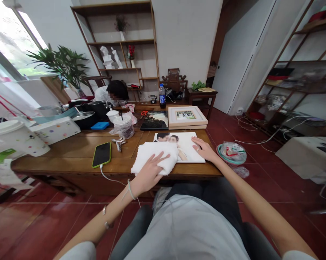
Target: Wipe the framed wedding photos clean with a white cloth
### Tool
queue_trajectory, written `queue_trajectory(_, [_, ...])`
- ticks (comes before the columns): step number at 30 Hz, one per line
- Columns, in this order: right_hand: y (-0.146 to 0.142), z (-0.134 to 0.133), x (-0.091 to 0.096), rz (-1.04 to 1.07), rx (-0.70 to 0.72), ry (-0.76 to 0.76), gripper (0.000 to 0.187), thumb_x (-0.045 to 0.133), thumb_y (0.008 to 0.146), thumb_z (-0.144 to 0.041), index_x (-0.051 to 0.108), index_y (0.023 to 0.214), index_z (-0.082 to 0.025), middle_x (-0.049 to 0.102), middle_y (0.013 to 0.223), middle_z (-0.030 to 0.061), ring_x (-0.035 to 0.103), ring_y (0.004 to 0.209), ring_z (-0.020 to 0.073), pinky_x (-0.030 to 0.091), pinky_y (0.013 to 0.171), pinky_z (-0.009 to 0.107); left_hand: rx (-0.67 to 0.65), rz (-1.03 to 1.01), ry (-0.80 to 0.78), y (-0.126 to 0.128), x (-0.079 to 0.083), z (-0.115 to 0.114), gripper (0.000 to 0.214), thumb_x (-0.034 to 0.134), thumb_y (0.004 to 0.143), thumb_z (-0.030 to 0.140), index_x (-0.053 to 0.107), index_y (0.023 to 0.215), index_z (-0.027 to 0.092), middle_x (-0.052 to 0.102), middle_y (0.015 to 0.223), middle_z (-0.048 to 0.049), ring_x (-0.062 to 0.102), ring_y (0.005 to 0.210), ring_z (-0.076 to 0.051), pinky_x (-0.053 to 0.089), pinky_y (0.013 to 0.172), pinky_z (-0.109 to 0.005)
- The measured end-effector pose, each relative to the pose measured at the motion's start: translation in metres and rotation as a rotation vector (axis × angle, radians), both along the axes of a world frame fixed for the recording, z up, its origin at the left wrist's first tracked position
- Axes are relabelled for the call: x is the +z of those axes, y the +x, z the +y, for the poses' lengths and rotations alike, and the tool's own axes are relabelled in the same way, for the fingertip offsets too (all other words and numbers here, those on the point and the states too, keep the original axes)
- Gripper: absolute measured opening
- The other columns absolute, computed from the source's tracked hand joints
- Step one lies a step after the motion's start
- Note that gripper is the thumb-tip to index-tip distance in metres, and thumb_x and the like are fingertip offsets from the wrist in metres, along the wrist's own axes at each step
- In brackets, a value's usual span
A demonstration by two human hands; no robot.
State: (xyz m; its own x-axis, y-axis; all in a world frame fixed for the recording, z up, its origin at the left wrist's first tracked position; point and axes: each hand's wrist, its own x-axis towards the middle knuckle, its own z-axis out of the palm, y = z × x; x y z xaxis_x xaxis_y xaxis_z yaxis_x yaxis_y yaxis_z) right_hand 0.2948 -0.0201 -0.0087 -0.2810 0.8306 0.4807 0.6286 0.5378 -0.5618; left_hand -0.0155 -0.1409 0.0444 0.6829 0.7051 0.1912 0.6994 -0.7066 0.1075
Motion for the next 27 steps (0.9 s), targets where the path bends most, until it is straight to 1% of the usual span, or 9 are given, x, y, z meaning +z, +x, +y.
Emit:
queue_trajectory(3, [0.0,0.0,0.001,-0.003,0.003,0.0,0.04,0.054,0.083,-0.029,0.061,0.121,-0.023,0.055,0.133,0.0069,0.045,0.128,0.0247,0.032,0.11,0.046,0.003,-0.006,-0.019,0.003,0.002,0.024,0.026,0.044,0.087,0.015,0.066,0.099,0.017,0.032,0.15,-0.0036,0.023,0.14,-0.026,0.026,0.112,-0.049])
queue_trajectory(5, [0.0,-0.001,0.001,-0.008,0.01,-0.002,0.04,0.053,0.083,-0.029,0.061,0.122,-0.022,0.054,0.133,0.0077,0.045,0.128,0.0248,0.032,0.11,0.046,0.019,-0.011,-0.016,0.008,0.002,0.053,0.028,0.042,0.09,0.019,0.064,0.107,0.017,0.036,0.148,-0.0062,0.026,0.139,-0.026,0.028,0.11,-0.049])
queue_trajectory(10, [0.0,-0.002,0.002,-0.019,0.001,0.011,0.04,0.05,0.084,-0.028,0.061,0.122,-0.02,0.055,0.132,0.0094,0.045,0.128,0.0243,0.032,0.11,0.047,0.151,-0.006,0.022,0.016,0.006,0.127,0.03,0.045,0.091,0.029,0.063,0.111,0.015,0.053,0.133,-0.0117,0.036,0.133,-0.026,0.033,0.106,-0.043])
queue_trajectory(12, [0.0,-0.002,0.002,-0.022,0.008,0.012,0.04,0.05,0.084,-0.028,0.06,0.123,-0.022,0.055,0.132,0.008,0.045,0.128,0.0235,0.032,0.11,0.046,0.181,0.001,0.037,0.016,0.008,0.144,0.03,0.046,0.091,0.03,0.063,0.11,0.015,0.059,0.126,-0.0119,0.044,0.128,-0.025,0.036,0.104,-0.039])
queue_trajectory(14, [0.001,-0.002,0.001,-0.019,0.012,0.011,0.04,0.05,0.084,-0.028,0.06,0.123,-0.022,0.055,0.132,0.0076,0.044,0.128,0.0233,0.032,0.11,0.046,0.176,0.014,0.043,0.014,0.01,0.149,0.03,0.044,0.092,0.029,0.064,0.107,0.013,0.064,0.116,-0.0122,0.052,0.119,-0.024,0.039,0.101,-0.036])
queue_trajectory(18, [0.001,-0.001,0.001,-0.009,0.011,0.013,0.04,0.051,0.084,-0.028,0.061,0.122,-0.022,0.055,0.132,0.0088,0.045,0.127,0.0242,0.031,0.11,0.046,0.136,0.037,0.051,0.012,0.009,0.128,0.028,0.044,0.09,0.022,0.065,0.106,0.013,0.061,0.12,-0.0135,0.057,0.112,-0.024,0.041,0.098,-0.035])
queue_trajectory(22, [0.001,0.0,0.001,-0.004,0.012,-0.002,0.04,0.053,0.083,-0.03,0.061,0.122,-0.024,0.054,0.133,0.0073,0.045,0.128,0.0248,0.032,0.11,0.047,0.021,0.067,0.04,0.016,0.015,0.076,0.024,0.045,0.089,0.018,0.067,0.098,0.015,0.054,0.132,-0.012,0.047,0.125,-0.026,0.04,0.101,-0.037])
queue_trajectory(25, [0.001,0.0,0.0,-0.006,0.009,-0.001,0.04,0.053,0.083,-0.03,0.061,0.122,-0.024,0.055,0.133,0.0072,0.045,0.128,0.025,0.032,0.11,0.047,-0.07,0.076,-0.003,0.02,0.024,0.032,0.024,0.044,0.09,0.018,0.068,0.09,0.016,0.052,0.135,-0.0094,0.046,0.126,-0.026,0.04,0.101,-0.037])
queue_trajectory(27, [0.001,0.0,0.0,-0.013,0.007,0.006,0.04,0.052,0.083,-0.029,0.061,0.122,-0.023,0.055,0.133,0.0077,0.045,0.127,0.0249,0.032,0.11,0.047,-0.125,0.081,-0.022,0.023,0.028,0.013,0.023,0.045,0.089,0.018,0.068,0.089,0.017,0.052,0.135,-0.008,0.045,0.126,-0.026,0.041,0.101,-0.038])
